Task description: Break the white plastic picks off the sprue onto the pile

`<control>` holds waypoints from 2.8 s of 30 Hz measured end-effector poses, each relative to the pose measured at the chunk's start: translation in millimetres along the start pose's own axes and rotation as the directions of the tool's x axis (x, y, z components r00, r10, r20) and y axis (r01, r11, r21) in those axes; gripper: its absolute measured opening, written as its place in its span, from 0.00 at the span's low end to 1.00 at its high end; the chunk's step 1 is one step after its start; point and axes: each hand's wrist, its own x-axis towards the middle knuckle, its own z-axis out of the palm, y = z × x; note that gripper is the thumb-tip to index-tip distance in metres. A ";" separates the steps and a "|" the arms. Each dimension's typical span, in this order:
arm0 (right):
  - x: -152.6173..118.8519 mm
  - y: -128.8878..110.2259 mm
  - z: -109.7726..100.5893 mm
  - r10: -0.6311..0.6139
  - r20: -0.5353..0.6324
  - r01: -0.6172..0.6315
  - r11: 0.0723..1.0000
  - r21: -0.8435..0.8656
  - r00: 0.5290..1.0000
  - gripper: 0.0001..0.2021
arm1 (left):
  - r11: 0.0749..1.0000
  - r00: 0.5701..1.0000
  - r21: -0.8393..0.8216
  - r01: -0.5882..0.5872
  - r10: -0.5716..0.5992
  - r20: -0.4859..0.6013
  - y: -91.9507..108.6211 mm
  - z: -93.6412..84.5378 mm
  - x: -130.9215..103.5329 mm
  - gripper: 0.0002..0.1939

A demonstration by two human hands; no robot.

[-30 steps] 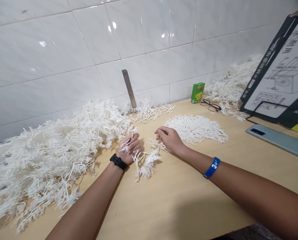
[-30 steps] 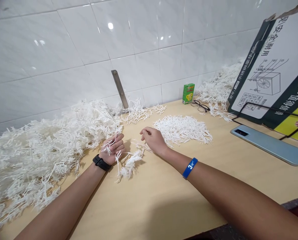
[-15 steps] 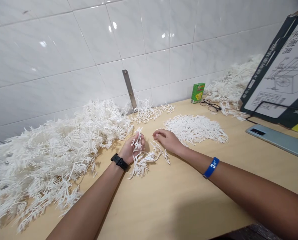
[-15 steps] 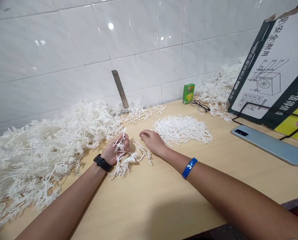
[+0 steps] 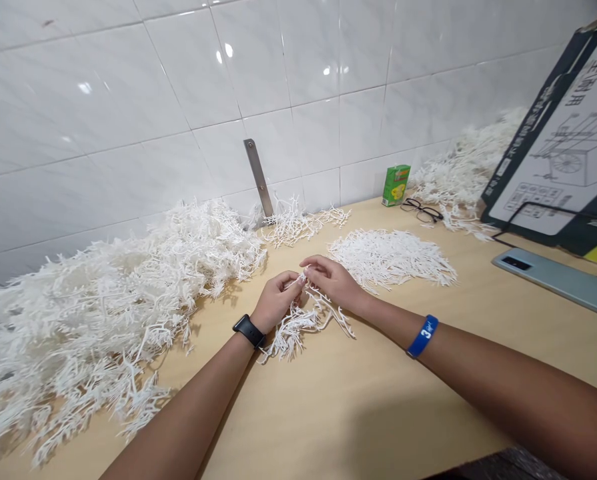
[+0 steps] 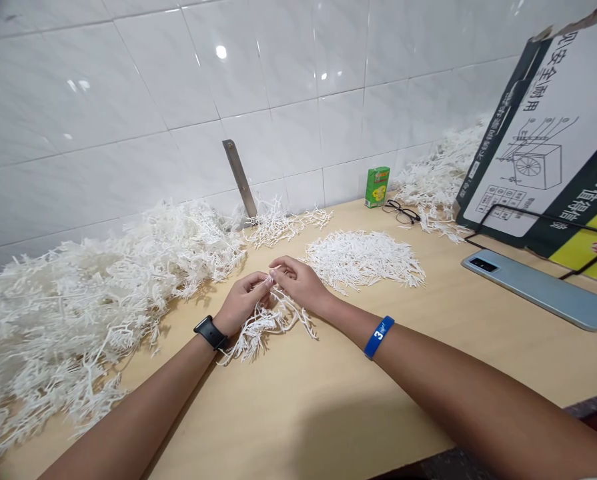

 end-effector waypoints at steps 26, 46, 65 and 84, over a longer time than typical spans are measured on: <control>3.5 5.7 -3.4 0.002 -0.041 -0.010 0.982 -0.191 0.999 0.12 | 0.994 0.987 0.103 -0.041 0.056 -0.148 -2.5 -5.5 4.4 0.15; 2.9 4.3 -1.0 -0.066 -0.057 0.059 0.991 -0.122 0.996 0.07 | 0.959 1.000 0.282 -0.006 -0.001 0.027 0.4 -0.6 0.7 0.14; 4.0 6.1 -2.5 -0.084 -0.137 0.067 0.990 -0.128 0.987 0.07 | 0.948 0.991 0.289 -0.133 0.128 0.036 3.3 -2.3 1.1 0.03; -12.6 -16.8 -2.4 -0.073 0.299 0.212 0.858 -0.467 0.952 0.13 | 0.989 0.798 0.045 -0.144 0.143 -0.586 9.3 -14.8 7.2 0.07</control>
